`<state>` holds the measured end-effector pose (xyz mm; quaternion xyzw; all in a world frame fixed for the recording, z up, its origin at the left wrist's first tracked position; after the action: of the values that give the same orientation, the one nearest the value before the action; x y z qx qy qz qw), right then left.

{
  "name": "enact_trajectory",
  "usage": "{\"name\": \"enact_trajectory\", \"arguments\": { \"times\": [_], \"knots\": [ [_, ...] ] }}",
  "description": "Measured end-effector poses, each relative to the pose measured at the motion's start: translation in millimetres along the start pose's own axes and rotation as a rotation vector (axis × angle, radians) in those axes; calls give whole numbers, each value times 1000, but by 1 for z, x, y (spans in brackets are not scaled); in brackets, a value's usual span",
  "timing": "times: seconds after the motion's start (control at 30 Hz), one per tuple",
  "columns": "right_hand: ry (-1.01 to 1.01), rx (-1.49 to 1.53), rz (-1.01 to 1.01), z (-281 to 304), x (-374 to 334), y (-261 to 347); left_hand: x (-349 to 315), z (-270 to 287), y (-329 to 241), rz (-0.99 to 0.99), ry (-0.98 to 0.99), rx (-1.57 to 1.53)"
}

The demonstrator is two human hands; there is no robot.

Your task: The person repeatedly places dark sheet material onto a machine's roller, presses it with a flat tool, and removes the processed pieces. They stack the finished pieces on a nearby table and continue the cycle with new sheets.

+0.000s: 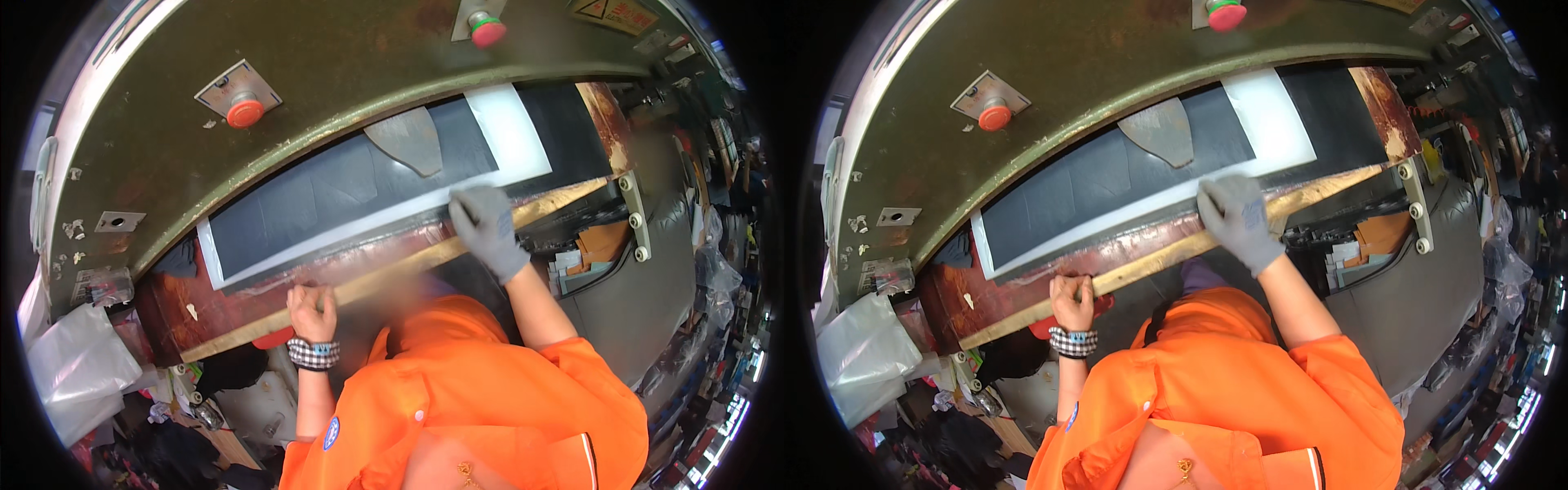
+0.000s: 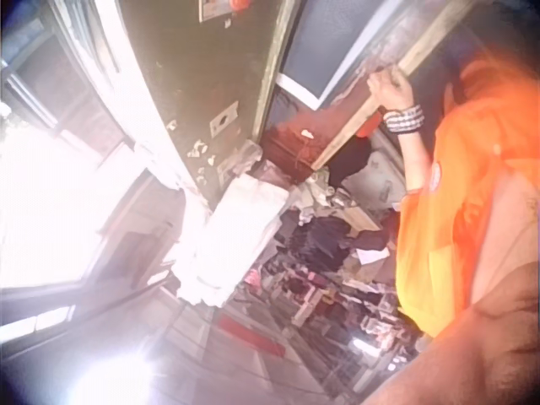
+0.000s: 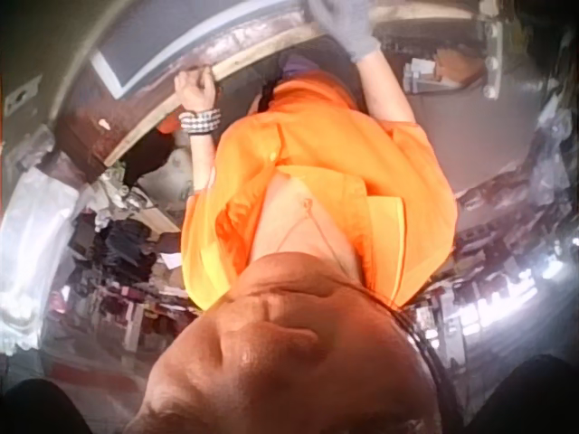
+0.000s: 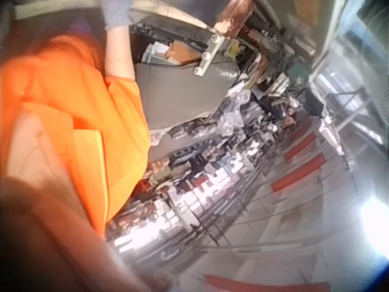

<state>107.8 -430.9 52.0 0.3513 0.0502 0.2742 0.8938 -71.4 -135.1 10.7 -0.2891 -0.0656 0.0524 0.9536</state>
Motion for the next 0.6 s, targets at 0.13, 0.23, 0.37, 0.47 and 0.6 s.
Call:
{"name": "enact_trajectory", "arguments": {
  "times": [0.13,0.23,0.37,0.47,0.6],
  "knots": [
    [-143,-326,29,8,33,19,-21,9,-10,96,250,52],
    [121,-305,-84,-20,37,18,-7,29,-13,-20,-16,110],
    [89,-210,-20,-28,-20,23,1,18,-12,2,80,365],
    [116,-216,-15,-27,-57,33,-26,3,-15,12,249,416],
    [238,68,-98,-3,-86,47,-80,2,-16,-2,313,426]
  ]
}}
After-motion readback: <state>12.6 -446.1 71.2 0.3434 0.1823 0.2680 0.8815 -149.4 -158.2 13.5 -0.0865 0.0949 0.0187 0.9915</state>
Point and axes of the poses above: each hand's wrist, its own x-axis towards the middle knuckle, its own z-axis out of the back of the hand, y = z × x, the point moved 4 cm from there along x, towards the middle knuckle, and after that the axes turned 14 degrees about y, right-handed, at the moved point
